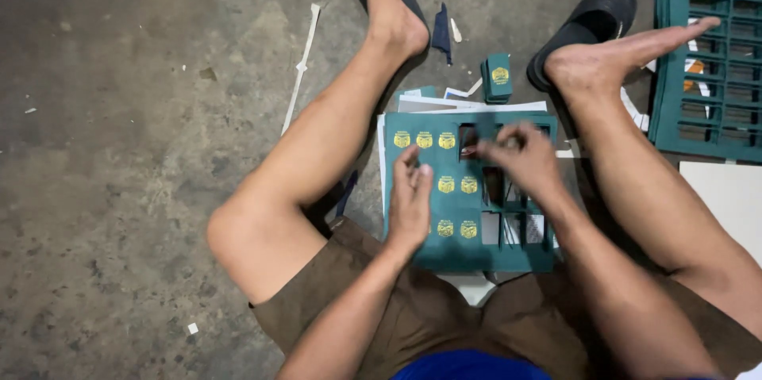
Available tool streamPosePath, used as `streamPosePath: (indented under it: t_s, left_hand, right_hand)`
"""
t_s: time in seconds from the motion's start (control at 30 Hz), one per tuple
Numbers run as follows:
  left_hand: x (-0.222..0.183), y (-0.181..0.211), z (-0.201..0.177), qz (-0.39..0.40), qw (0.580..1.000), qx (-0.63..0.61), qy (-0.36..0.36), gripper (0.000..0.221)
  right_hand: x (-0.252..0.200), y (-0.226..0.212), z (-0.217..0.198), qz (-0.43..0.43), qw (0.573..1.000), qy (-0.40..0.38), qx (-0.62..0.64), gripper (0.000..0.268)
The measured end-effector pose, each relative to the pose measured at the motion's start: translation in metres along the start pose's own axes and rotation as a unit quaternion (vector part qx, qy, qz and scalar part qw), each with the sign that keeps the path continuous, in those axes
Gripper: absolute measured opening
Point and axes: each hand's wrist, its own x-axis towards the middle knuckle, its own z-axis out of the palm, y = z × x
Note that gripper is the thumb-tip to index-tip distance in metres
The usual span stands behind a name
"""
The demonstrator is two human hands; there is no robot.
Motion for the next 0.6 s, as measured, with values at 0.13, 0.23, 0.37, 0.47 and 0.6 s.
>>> streamPosePath:
  t_s: [0.13, 0.23, 0.37, 0.47, 0.6]
  left_hand:
    - [0.006, -0.019, -0.010, 0.013, 0.999, -0.003, 0.053, 0.055]
    - [0.008, -0.016, -0.014, 0.016, 0.997, 0.023, 0.070, 0.052]
    - [0.011, -0.017, -0.011, 0.020, 0.996, 0.018, 0.081, 0.053]
    - [0.013, -0.016, -0.007, 0.017, 0.996, 0.023, 0.082, 0.053]
    - [0.013, -0.016, -0.004, 0.015, 0.997, 0.036, 0.067, 0.049]
  right_hand:
    - [0.069, 0.010, 0.006, -0.117, 0.962, 0.184, -0.163, 0.042]
    - [0.103, 0.004, 0.013, -0.073, 0.950, 0.205, -0.224, 0.038]
    - [0.116, -0.012, 0.020, -0.017, 0.939, 0.206, -0.275, 0.038]
    - [0.116, -0.012, 0.026, -0.030, 0.939, 0.190, -0.284, 0.039]
    - [0.117, 0.001, 0.036, -0.058, 0.932, 0.174, -0.314, 0.045]
